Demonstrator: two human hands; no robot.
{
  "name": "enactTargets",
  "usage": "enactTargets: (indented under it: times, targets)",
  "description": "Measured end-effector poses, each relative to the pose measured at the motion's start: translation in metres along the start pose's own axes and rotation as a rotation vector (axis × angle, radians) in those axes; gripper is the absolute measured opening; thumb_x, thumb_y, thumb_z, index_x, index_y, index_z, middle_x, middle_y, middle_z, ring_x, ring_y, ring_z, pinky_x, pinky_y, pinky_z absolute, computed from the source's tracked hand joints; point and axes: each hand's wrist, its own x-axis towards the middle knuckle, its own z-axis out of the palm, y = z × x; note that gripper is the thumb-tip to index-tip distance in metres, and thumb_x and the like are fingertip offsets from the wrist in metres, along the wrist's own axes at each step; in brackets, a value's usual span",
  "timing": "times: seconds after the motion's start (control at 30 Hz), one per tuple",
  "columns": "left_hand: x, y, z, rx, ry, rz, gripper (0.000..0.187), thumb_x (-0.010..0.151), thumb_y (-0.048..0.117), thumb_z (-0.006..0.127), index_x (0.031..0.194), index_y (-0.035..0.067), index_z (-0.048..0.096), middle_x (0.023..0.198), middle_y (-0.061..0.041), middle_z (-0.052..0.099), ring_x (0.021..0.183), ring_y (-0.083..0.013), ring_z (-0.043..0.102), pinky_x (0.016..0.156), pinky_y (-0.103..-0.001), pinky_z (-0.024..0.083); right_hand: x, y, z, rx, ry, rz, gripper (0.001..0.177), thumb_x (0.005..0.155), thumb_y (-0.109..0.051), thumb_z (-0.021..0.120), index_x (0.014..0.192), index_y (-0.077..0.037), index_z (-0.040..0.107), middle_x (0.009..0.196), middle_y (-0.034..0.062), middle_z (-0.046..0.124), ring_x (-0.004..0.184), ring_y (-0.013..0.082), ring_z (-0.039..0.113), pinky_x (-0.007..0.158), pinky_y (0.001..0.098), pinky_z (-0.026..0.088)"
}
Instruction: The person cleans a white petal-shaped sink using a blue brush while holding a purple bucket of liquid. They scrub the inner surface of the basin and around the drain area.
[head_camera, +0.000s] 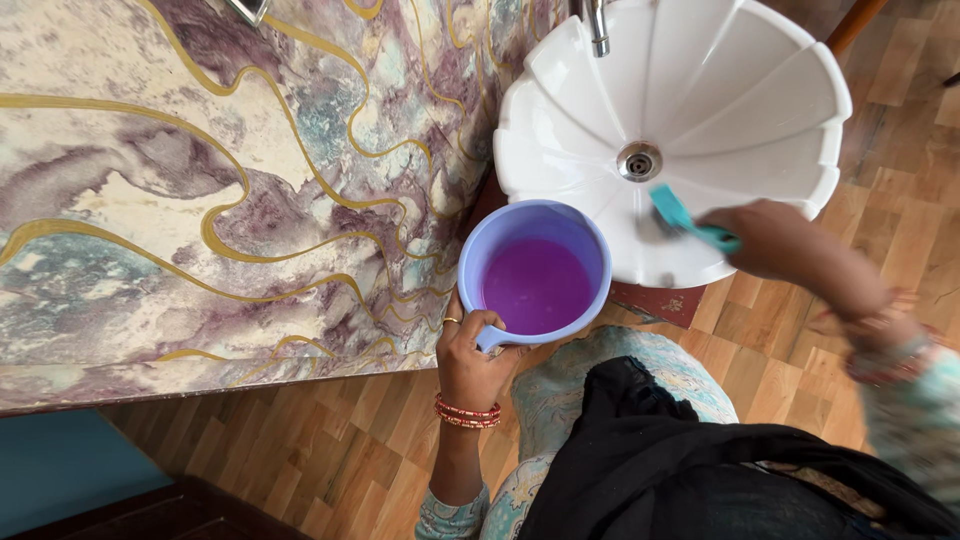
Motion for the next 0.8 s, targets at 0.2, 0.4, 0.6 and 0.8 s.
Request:
enactTargets:
  times: [0.2,0.4,0.6,0.8]
  targets:
    - [-0.014,0.006,-0.01,-0.067,-0.022,-0.068,0.046,0.054,0.013,0.098,0.088,0.005,0.067,0.14,-0.028,0.06,0.114,-0.0362,0.073,0.083,-0.041,0.066,-0.009,-0.023,0.023,0.053,0.132,0.012,0.044,0.082,-0.007,0.067,0.124,-0.02,0.072,0.09,0.0121,0.078,0.079,0.0337,0.074,0.076,0.0469,0.06]
    - [-0.024,0.009,-0.012,-0.036,0.012,-0.001,0.05,0.054,0.017,0.101,0.086,0.004,0.065,0.143,-0.032,0.054,0.114,-0.0385,0.071,0.078,-0.041,0.065,-0.004,-0.019,0.019,0.093,0.158,-0.025,0.039,0.082,-0.012,0.068,0.12,-0.02,0.074,0.089,0.014,0.077,0.078,0.0365,0.072,0.078,0.0478,0.059]
    - [-0.023,0.026,-0.005,0.003,-0.01,-0.074,0.043,0.057,0.012,0.097,0.086,0.005,0.066,0.149,-0.031,0.05,0.111,-0.0364,0.073,0.078,-0.039,0.066,0.007,-0.019,0.019,0.01,0.156,-0.037,0.039,0.082,-0.013,0.066,0.12,-0.021,0.074,0.089,0.0131,0.077,0.081,0.0357,0.073,0.079,0.0474,0.06]
    - [-0.022,0.051,0.019,0.064,0.058,-0.042,0.046,0.054,0.012,0.097,0.087,0.006,0.066,0.145,-0.029,0.055,0.113,-0.038,0.07,0.083,-0.041,0.062,0.001,0.028,0.034,-0.051,0.097,-0.12,0.038,0.085,-0.013,0.063,0.121,-0.022,0.072,0.09,0.0123,0.077,0.082,0.0344,0.073,0.077,0.0466,0.06]
